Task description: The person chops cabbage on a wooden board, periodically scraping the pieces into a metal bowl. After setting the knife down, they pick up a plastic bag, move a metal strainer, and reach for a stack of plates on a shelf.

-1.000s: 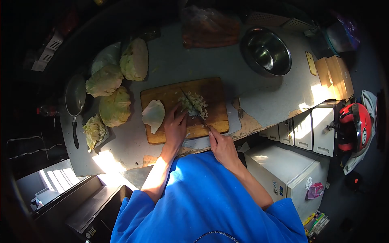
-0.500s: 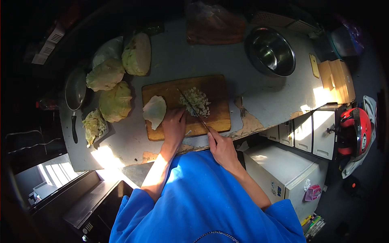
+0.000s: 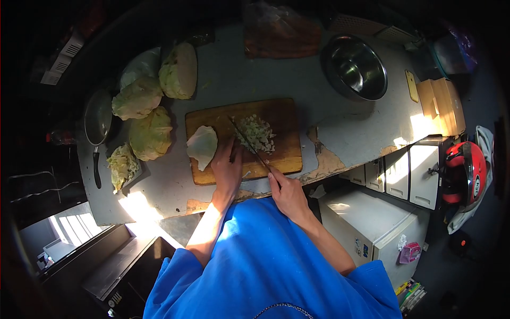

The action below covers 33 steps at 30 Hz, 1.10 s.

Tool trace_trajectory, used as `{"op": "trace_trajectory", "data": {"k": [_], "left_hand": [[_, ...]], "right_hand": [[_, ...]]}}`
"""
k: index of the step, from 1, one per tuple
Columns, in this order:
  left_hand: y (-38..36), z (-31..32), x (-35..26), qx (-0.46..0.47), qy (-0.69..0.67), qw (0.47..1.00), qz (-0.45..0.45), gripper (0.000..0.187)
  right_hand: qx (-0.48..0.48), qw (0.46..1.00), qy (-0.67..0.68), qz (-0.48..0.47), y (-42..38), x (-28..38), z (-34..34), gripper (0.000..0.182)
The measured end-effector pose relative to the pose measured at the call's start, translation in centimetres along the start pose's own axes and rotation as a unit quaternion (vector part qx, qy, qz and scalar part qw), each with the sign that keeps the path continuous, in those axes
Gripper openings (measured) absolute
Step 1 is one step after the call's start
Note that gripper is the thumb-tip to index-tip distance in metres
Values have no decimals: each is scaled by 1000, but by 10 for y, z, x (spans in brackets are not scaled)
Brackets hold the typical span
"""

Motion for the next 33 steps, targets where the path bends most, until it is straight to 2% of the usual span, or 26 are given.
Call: {"op": "trace_trajectory", "data": {"k": [1,5,8,10,13,16,19,23,26,28,33], "left_hand": [[-1,-1,0,1,-36,999,-35,30],[0,0,2,-4,-26,1000,-16,35],[0,-2,2,-10,-49,998,-31,43],[-3,-1,5,14,-120,988,-97,49],[-4,2,11,42,-123,984,-125,53],[-2,2,9,18,-139,983,-117,59],[-2,2,5,8,-129,985,-111,60],[-1,0,5,23,-114,988,-101,58],[-2,0,5,24,-156,981,-116,57],[-1,1,3,33,-156,984,-83,51],[3,6,-2,41,-135,986,-89,48]], "right_hand": [[-5,1000,0,0,0,1,1,30],[3,1000,-21,0,2,-1,1,30],[12,999,29,-8,2,-4,1,31],[-5,998,57,-9,-4,0,-1,31],[24,997,69,23,-6,4,0,31],[37,998,40,35,-3,3,1,33],[20,1000,15,4,-2,-2,6,33],[35,999,30,15,-1,2,-3,30],[-6,999,50,9,-5,1,-8,30],[-14,998,35,45,-4,1,-13,31],[-10,1000,-12,17,-1,-10,-7,32]]}}
Point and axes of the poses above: each hand's wrist, its own y-axis towards the middle knuckle, its own z-axis out of the palm, x = y × z, the point moved 1 cm from there along y, towards the middle knuckle, and after that the axes turned 3 degrees about x, right-handed, at the moved point
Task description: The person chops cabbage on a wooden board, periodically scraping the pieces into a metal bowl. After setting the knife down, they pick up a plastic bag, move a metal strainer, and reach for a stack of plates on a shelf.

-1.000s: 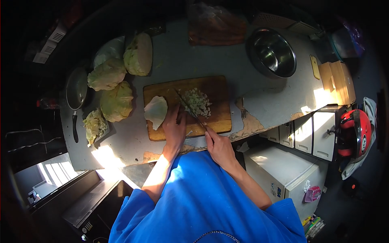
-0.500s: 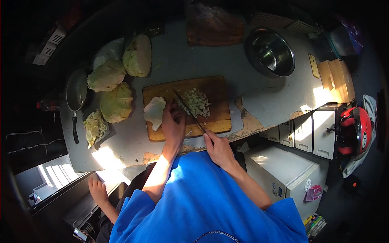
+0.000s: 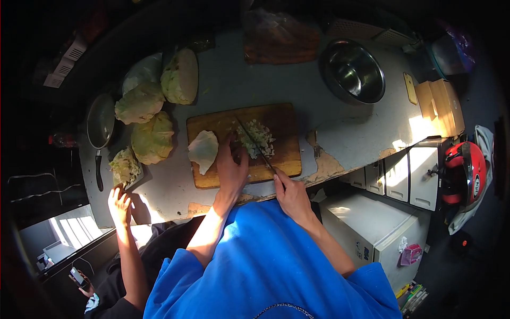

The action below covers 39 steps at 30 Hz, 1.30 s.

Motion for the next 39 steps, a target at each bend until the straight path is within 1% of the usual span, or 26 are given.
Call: {"op": "trace_trajectory", "data": {"k": [2,4,5,7,11,13,17,19,20,22,23,25,26,28,29,31,32,34,35,37,39], "left_hand": [[5,2,-2,-8,-12,1000,14,47],[6,-1,2,-43,-9,998,46,45],[7,-4,6,-44,-7,998,44,45],[12,-10,6,-35,115,987,109,40],[12,-3,-11,-32,113,987,111,35],[12,-2,-16,-10,111,990,83,31],[17,1,-13,-13,103,988,117,31],[12,1,-15,-13,41,996,82,34],[8,1,-19,-15,42,996,78,34],[5,2,-31,16,25,999,-24,39],[6,1,-33,17,25,999,-23,39],[8,3,-34,75,17,991,-108,43],[9,4,-31,77,16,991,-107,43],[10,7,-19,93,-59,991,-81,40],[11,8,-15,92,-59,991,-82,40],[11,7,-11,90,-194,966,-148,43],[10,7,-11,87,-195,966,-147,43],[7,4,-17,77,-201,963,-164,48],[6,5,-18,69,-200,964,-163,48],[4,8,-20,131,-238,945,-184,53],[6,4,-14,113,-232,950,-176,53]], "right_hand": [[-2,1000,-3,-6,2,0,-4,32],[-6,999,37,-14,0,0,-6,31],[-3,999,38,-14,-2,3,-7,31],[-9,998,58,25,-5,8,-12,29],[-25,999,20,6,-2,-4,-2,30],[-6,1000,11,25,-1,0,-4,30],[-3,999,35,21,-2,-3,-8,30],[2,995,77,58,-6,0,-12,32],[6,995,77,58,-8,-2,-11,32],[70,963,228,126,-8,-7,-8,35],[69,963,228,126,-8,-5,-11,35],[128,909,338,206,-10,2,-17,34],[126,909,338,207,-10,5,-21,34],[159,848,438,253,-10,8,-26,31],[160,848,437,253,-9,8,-28,31],[180,799,505,274,-8,7,-32,28],[183,800,503,273,-7,6,-34,28],[193,774,533,281,-6,5,-36,27],[201,775,530,278,-5,5,-37,27],[221,765,543,268,-4,5,-38,30],[230,768,535,267,-2,6,-39,30]]}}
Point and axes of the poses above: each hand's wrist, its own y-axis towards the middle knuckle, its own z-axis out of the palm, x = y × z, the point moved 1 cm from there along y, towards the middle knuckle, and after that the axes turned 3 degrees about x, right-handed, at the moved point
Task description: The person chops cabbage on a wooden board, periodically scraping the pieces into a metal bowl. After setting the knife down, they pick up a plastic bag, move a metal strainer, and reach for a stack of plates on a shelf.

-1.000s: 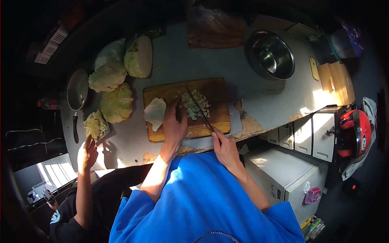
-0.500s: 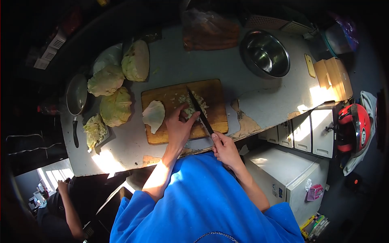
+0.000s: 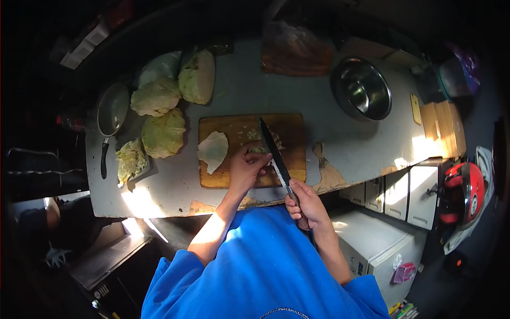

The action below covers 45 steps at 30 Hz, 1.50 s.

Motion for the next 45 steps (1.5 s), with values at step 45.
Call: {"op": "trace_trajectory", "data": {"k": [45], "left_hand": [[7,16,-16,-217,413,853,234,51]], "right_hand": [[-228,645,-659,-311,-31,14,-30,43]]}}
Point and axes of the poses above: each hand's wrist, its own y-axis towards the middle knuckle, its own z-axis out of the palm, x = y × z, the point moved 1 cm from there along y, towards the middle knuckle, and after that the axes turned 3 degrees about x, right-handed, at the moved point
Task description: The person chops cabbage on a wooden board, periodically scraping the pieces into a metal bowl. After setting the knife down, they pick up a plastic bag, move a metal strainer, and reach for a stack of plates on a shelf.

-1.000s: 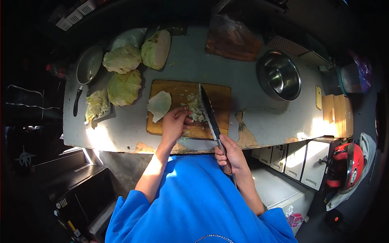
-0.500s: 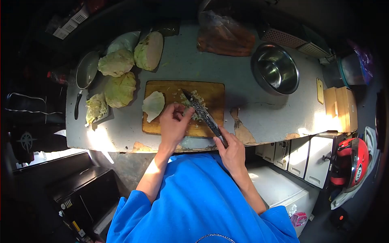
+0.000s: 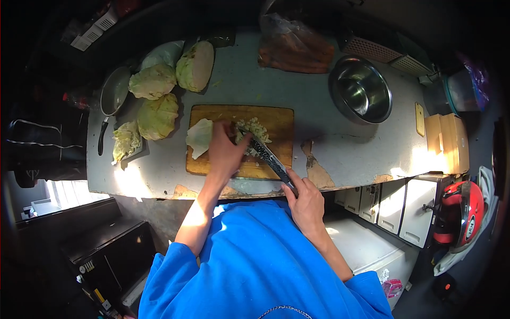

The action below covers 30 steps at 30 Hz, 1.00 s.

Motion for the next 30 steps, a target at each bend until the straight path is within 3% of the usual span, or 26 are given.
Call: {"op": "trace_trajectory", "data": {"k": [3,7,9,12,13,15,20,22,23,25,28,29,30], "left_hand": [[13,-15,-9,2,-59,992,-110,53],[10,-6,4,4,-19,1000,-14,48],[20,-13,10,-2,-32,995,-99,52],[7,-16,-17,53,-102,983,-145,56],[-4,-13,-28,55,-103,982,-147,56],[-24,-4,-49,116,-27,993,-10,56],[-13,4,-14,63,-19,993,-100,54],[-10,-6,-19,61,-93,981,-158,49],[-15,-4,-23,60,-91,981,-160,49],[-26,4,-38,95,-46,994,-25,42],[-15,7,-14,22,6,999,-47,40],[-14,-1,-9,24,-44,993,-109,41],[-17,-12,-14,30,-44,992,-112,41]], "right_hand": [[0,1000,-9,2,-2,-1,-4,43],[-3,1000,-8,4,1,1,-7,43],[-1,1000,-13,13,1,1,-10,43],[7,999,-15,29,1,0,-12,43],[12,999,-20,23,3,0,-10,43],[16,999,-25,17,4,-1,-10,43],[18,999,-33,14,4,1,-14,43],[21,999,-31,18,5,-1,-14,43],[26,999,-28,21,5,-2,-14,43],[26,999,-22,19,5,-2,-14,43],[21,999,3,29,8,-6,-19,42],[15,999,22,44,5,-10,-22,42],[18,998,22,50,2,-15,-25,42]]}}
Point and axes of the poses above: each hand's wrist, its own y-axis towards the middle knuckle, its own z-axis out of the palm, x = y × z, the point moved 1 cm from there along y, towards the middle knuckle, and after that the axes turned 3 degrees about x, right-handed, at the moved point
